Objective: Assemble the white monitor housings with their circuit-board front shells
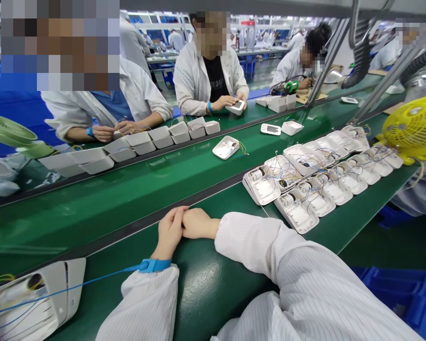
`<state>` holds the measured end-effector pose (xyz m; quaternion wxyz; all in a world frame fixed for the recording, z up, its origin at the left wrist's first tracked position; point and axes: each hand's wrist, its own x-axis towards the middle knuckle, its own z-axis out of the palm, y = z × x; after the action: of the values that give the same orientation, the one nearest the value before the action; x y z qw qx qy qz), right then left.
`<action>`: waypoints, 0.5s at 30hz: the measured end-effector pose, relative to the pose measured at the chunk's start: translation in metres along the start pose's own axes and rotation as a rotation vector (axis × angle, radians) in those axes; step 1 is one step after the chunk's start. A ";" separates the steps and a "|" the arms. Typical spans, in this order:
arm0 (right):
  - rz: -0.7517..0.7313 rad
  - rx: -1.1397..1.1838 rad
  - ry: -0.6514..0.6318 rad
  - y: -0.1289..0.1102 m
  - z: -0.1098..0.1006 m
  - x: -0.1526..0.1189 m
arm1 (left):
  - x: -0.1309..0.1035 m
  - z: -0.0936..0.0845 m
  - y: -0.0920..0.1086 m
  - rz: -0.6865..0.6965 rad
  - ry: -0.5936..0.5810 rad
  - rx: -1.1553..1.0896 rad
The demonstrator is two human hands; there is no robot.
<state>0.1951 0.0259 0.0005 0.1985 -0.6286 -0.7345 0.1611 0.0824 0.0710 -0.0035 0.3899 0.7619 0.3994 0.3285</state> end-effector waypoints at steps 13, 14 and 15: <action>-0.001 0.000 -0.021 -0.002 -0.003 0.000 | 0.000 0.000 -0.002 -0.008 0.001 0.005; 0.001 0.003 -0.022 -0.002 -0.003 0.000 | 0.001 0.000 -0.002 -0.007 0.002 0.004; 0.002 0.005 -0.021 -0.002 -0.002 0.000 | 0.001 0.000 -0.002 -0.006 0.001 0.002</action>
<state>0.1950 0.0256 0.0034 0.1920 -0.6269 -0.7357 0.1698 0.0823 0.0721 -0.0053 0.3898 0.7610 0.4023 0.3273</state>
